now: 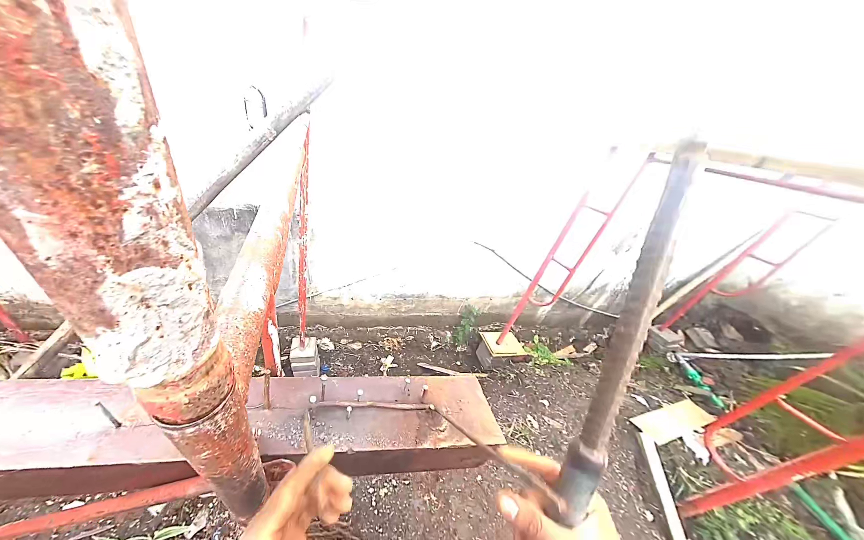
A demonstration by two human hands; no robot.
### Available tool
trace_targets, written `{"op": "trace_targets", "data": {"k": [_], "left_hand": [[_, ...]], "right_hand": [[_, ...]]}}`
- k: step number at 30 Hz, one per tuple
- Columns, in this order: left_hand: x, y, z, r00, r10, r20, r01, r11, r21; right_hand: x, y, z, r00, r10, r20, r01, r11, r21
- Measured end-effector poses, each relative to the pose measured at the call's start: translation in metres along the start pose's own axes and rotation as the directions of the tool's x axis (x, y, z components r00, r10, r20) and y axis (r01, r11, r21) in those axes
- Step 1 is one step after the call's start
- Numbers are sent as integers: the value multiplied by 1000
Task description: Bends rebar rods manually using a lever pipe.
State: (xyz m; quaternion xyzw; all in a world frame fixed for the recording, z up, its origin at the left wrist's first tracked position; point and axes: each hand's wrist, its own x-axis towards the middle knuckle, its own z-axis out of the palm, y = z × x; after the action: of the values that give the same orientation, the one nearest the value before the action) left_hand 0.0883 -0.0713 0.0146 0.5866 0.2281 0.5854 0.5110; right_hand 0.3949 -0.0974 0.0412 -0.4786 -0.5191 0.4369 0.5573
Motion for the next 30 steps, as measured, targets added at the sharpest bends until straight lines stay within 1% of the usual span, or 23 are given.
{"op": "trace_targets", "data": {"k": [1, 2, 5, 8, 10, 11, 13, 14, 16, 18, 19, 21, 23, 26, 30], "left_hand": [[11, 3, 5, 999, 42, -25, -40, 995, 90], [23, 7, 12, 994, 70, -80, -55, 983, 175], [58, 10, 24, 957, 117, -264, -10, 927, 375], [84, 0, 26, 888, 193, -417, 61, 850, 524], [95, -10, 23, 821, 277, -499, 126, 765, 632], [101, -16, 22, 787, 326, -523, 158, 713, 683], [110, -26, 18, 755, 394, -524, 198, 624, 756], [114, -30, 15, 762, 409, -503, 192, 598, 778], [123, -31, 13, 798, 437, -416, 125, 554, 823], [137, -26, 16, 835, 466, -293, 15, 513, 859], [146, -21, 21, 854, 466, -230, -46, 509, 859], [167, -9, 34, 897, 430, -106, -142, 506, 851], [187, 5, 48, 928, 369, 51, -246, 502, 829], [218, 15, 70, 904, 301, 304, -417, 462, 783], [238, 12, 96, 834, 245, 494, -551, 400, 732]], "right_hand": [[15, -8, 1, 999, -14, -40, 13, 1000, -26], [30, -14, 3, 996, -32, -89, 26, 998, -62], [79, -25, 6, 975, -123, -186, 94, 983, -160], [112, -35, 12, 975, -96, -199, 57, 979, -193], [128, -38, 19, 979, -73, -189, 40, 984, -174], [135, -38, 22, 981, -56, -184, 29, 988, -149], [145, -40, 25, 984, -15, -179, -4, 995, -102], [148, -39, 25, 983, 10, -185, -26, 996, -84], [152, -38, 19, 979, 36, -200, -48, 997, -58], [151, -33, 6, 975, 31, -218, -44, 998, -53], [149, -30, -3, 972, 24, -234, -37, 998, -51], [143, -19, -23, 959, 28, -281, -40, 998, -39], [131, -4, -41, 944, 59, -325, -61, 998, 3], [114, 21, -62, 919, 132, -371, -100, 990, 104], [93, 53, -77, 877, 251, -410, -144, 951, 273]]}}
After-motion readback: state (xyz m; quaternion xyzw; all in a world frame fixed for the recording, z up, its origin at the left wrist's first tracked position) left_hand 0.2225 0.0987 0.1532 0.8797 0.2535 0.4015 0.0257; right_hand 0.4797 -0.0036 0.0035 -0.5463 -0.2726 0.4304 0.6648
